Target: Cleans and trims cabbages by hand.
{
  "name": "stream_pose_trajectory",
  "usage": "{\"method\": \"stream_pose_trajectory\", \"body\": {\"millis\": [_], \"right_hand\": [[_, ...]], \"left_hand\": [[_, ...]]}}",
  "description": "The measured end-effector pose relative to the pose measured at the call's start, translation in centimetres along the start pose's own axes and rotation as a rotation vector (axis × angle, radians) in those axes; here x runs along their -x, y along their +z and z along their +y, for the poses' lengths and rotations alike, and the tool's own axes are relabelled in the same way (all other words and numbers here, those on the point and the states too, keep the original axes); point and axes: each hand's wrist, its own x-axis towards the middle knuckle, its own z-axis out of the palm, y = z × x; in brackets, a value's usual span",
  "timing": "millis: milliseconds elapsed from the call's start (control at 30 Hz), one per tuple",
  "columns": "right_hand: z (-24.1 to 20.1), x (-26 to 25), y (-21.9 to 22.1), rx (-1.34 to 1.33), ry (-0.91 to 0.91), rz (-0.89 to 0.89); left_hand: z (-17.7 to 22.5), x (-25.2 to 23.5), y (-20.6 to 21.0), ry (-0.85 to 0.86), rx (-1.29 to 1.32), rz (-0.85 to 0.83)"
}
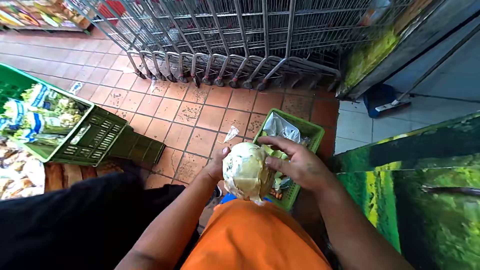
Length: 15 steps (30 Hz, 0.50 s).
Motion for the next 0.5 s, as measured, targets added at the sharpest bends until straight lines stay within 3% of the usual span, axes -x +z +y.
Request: {"method": "stream_pose_trajectory", "body": {"millis": [100, 233, 500], "right_hand": [[-0.5, -0.3, -0.1, -0.006, -0.101, 0.049], [-0.5, 0.5, 0.3, 0.015, -0.193, 0.176], [0.2, 3.8, 0.8, 0.051, -0.357, 0.132]], "left_hand": [[-0.6, -1.2, -0.4, 0.001, 0.002, -0.102], [-0.8, -1.5, -0.9, 0.01, -0.014, -0.1], [-0.7, -0.4, -2.2, 0.023, -0.015, 0.196]]}}
